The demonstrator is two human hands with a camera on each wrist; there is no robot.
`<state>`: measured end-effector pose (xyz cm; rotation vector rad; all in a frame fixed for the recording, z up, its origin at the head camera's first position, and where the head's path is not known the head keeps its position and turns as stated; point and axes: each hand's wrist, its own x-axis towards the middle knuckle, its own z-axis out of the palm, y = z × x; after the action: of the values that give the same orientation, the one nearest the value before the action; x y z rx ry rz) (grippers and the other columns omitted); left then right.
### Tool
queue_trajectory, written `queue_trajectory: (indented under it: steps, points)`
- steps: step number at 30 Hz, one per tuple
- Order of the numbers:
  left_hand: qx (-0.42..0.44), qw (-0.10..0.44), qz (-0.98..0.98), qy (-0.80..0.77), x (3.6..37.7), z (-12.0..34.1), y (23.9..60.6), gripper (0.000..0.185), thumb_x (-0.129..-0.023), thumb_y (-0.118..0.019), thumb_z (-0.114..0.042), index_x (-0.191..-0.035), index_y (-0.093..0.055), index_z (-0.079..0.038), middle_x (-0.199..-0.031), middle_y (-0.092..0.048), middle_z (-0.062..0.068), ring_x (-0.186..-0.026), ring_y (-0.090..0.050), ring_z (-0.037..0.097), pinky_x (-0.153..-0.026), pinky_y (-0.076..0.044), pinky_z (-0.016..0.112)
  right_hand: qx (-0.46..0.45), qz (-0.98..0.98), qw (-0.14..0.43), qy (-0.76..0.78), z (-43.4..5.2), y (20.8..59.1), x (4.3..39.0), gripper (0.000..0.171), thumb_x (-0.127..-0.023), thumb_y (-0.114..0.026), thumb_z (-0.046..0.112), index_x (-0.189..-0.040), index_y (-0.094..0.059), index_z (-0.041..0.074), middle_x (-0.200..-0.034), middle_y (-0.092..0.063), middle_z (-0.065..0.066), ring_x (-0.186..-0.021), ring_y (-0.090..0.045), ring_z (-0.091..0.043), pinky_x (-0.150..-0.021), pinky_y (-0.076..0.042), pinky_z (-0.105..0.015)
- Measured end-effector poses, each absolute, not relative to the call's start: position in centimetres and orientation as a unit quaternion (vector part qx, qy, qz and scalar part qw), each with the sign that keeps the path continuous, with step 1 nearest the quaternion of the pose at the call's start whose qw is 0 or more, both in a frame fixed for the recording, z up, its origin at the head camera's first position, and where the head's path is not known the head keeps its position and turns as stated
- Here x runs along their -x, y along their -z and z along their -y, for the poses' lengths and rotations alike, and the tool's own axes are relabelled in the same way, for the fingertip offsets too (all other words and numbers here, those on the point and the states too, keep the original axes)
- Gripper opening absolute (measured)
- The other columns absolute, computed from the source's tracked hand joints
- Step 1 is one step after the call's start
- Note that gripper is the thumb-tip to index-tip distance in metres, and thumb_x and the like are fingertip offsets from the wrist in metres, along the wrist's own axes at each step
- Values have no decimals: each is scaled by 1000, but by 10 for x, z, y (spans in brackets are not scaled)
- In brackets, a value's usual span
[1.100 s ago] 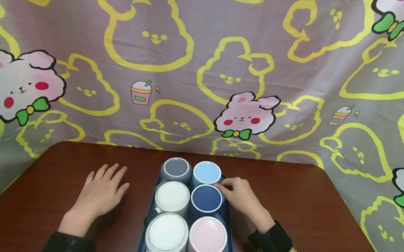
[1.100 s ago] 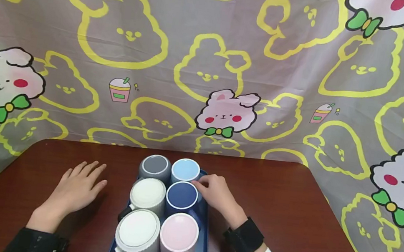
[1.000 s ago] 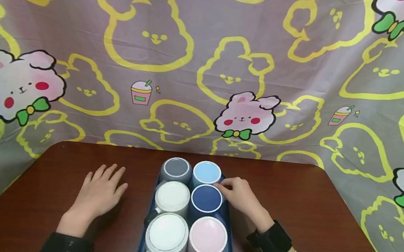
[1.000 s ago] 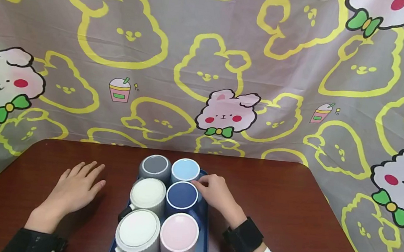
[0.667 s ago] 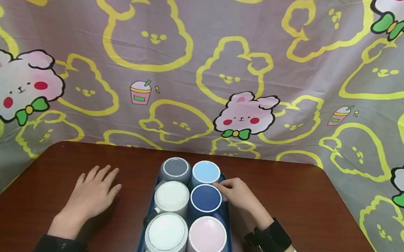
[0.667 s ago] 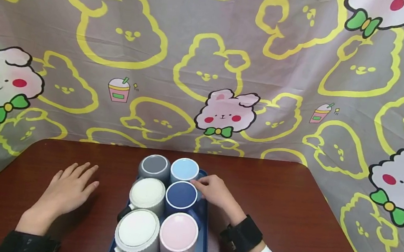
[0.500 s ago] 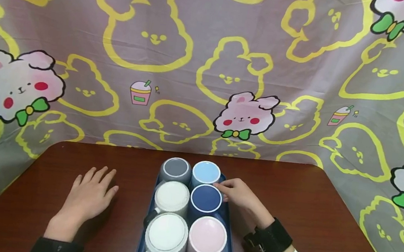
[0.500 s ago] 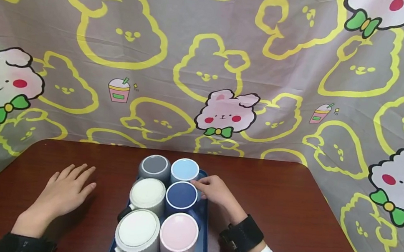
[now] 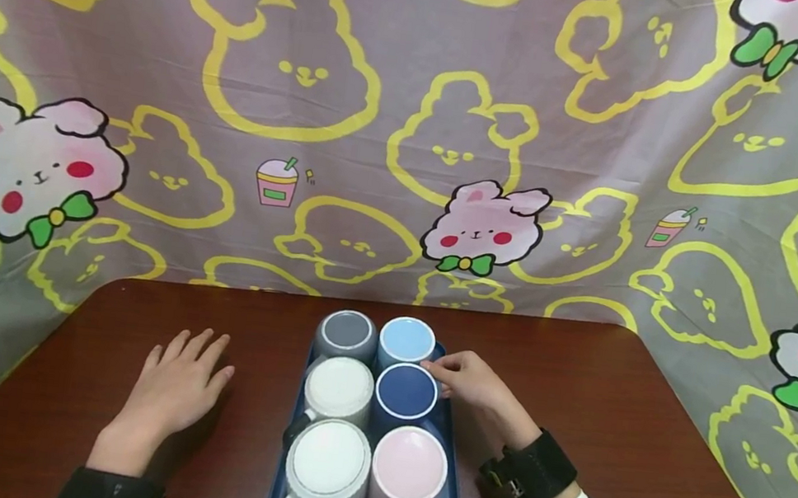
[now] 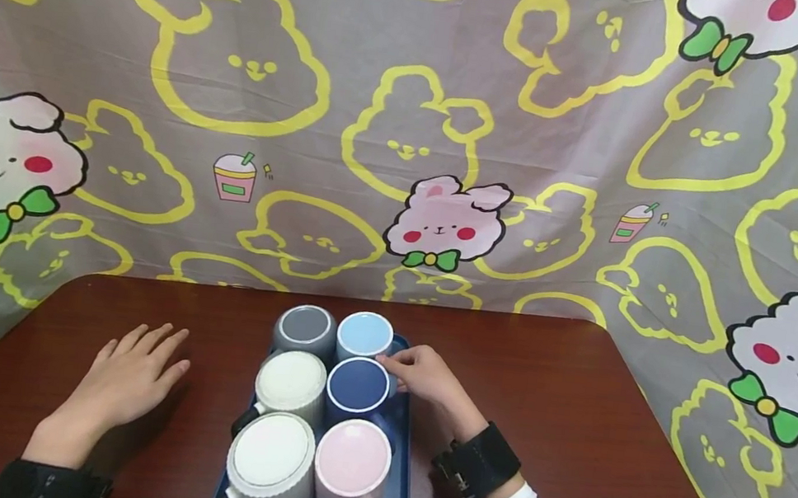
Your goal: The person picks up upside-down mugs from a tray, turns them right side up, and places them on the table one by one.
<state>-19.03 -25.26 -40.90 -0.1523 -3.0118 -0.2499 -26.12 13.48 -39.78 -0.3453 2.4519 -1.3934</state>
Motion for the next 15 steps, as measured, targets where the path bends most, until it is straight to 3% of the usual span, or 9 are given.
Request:
queue_trajectory:
  steps: [5, 12, 15]
  points:
    - [52, 60, 993, 86, 192, 250, 408, 56, -96, -50, -31, -142, -38, 0, -144, -34, 29, -133, -23, 52, -103, -18, 70, 106, -861, 133, 480, -133, 394, 261, 31, -91, -63, 28, -92, -73, -1, -69, -60, 1, -67, -56, -13, -68, -54, -34]
    - [60, 71, 991, 92, 197, 242, 404, 56, -95, -50, -29, -141, -39, 0, -145, -34, 29, -133, -23, 52, -103, -17, 70, 76, -871, 96, 475, -133, 395, 260, 27, -89, -66, 26, -87, -74, 1, -64, -55, -1, -59, -49, -16, -54, -43, -25]
    - [62, 83, 990, 98, 199, 238, 402, 55, -96, -50, -28, -141, -38, 1, -144, -34, 29, -133, -23, 51, -104, -17, 70, 73, -872, 80, 478, -132, 396, 259, 26, -89, -66, 25, -86, -74, 1, -66, -59, -3, -60, -51, -19, -53, -41, -25]
